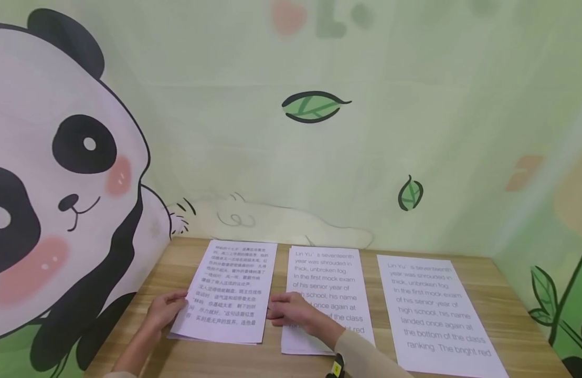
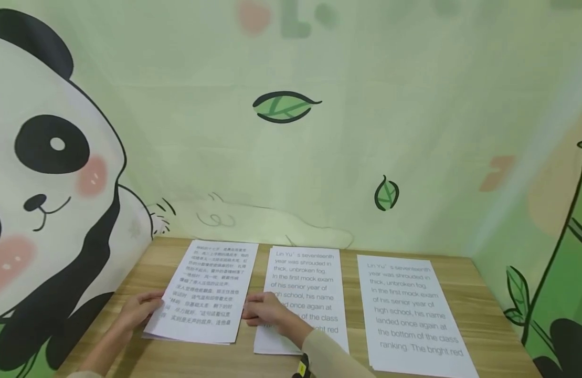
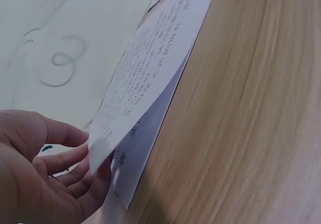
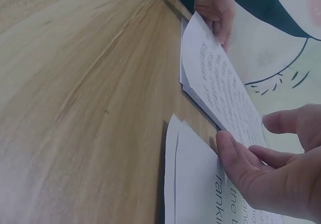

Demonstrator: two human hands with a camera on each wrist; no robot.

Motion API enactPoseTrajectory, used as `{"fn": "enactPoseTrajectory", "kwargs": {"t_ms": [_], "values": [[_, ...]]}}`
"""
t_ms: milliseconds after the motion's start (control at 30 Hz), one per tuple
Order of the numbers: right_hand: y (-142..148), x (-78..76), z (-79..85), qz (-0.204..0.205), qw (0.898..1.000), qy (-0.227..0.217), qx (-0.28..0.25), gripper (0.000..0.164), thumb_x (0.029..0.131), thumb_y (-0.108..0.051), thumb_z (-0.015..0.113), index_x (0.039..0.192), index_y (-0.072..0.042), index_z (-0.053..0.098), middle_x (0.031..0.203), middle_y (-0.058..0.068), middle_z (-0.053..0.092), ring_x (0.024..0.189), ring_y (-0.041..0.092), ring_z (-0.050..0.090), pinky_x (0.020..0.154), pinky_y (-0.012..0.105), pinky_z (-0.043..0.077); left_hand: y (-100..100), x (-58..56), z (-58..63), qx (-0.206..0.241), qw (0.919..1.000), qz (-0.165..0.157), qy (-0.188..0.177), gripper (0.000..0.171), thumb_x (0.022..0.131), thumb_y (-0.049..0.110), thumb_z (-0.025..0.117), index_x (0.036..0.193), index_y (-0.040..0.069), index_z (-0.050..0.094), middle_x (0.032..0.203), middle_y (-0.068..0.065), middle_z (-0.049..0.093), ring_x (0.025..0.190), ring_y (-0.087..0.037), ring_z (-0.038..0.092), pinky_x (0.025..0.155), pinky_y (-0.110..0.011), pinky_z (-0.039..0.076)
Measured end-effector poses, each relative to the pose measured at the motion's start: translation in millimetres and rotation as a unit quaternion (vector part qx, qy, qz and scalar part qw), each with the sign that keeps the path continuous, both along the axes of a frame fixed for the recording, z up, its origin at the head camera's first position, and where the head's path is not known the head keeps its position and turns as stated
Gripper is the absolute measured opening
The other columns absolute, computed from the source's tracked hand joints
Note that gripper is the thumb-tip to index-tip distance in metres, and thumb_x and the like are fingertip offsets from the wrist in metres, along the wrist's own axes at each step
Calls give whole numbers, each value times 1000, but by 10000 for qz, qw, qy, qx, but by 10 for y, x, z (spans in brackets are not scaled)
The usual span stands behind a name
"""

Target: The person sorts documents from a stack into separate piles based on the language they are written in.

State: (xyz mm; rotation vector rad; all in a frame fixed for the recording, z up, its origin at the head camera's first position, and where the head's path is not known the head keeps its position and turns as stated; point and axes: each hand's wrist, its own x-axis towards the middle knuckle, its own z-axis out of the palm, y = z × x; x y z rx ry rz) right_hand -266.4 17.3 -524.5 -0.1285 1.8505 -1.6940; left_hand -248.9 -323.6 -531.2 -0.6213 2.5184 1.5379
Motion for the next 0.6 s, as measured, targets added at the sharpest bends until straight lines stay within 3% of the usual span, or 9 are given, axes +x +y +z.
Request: {"fn": "enactPoseTrajectory", "kwargs": {"t_ms": [167, 267, 367, 500, 600], "values": [[119, 24, -9, 77, 9997, 182, -113, 49, 101, -13, 58, 143, 11, 48, 118, 27, 69, 103, 29, 73, 92, 39, 61, -2, 33, 29, -679, 9974, -179, 167, 45, 98, 14, 55, 136, -10, 54, 130, -32, 58, 103, -32, 61, 73, -27, 51], [280, 32, -5, 65, 9996, 284, -16, 47, 101, -13, 58, 142, 8, 51, 119, 25, 70, 98, 23, 74, 88, 37, 62, 43, 38, 74, -1242, 9901, -420, 506, 45, 97, 14, 56, 134, -11, 55, 130, -34, 59, 113, -44, 61, 84, -39, 54], [493, 46, 2, -13, 9991, 378, 180, 45, 100, -14, 58, 140, 6, 54, 118, 21, 72, 95, 19, 73, 85, 34, 63, 159, 36, 145, -1528, 9822, -744, 798, 43, 97, 12, 58, 133, -11, 57, 124, -32, 63, 112, -46, 61, 88, -46, 53], [841, 70, 15, -194, 9974, 465, 523, 43, 100, -14, 58, 139, 5, 55, 116, 17, 73, 92, 16, 73, 81, 31, 62, 399, 46, 233, -1414, 9756, -1277, 1091, 36, 95, 7, 62, 128, -9, 62, 109, -24, 69, 97, -32, 65, 75, -33, 52], [1119, 87, 11, -373, 9950, 488, 790, 43, 101, -15, 57, 139, 5, 55, 113, 15, 73, 90, 15, 72, 79, 31, 62, 616, 77, 265, -1432, 9661, -1649, 1378, 31, 93, 5, 66, 121, -7, 67, 101, -17, 73, 91, -24, 66, 70, -26, 49]]}}
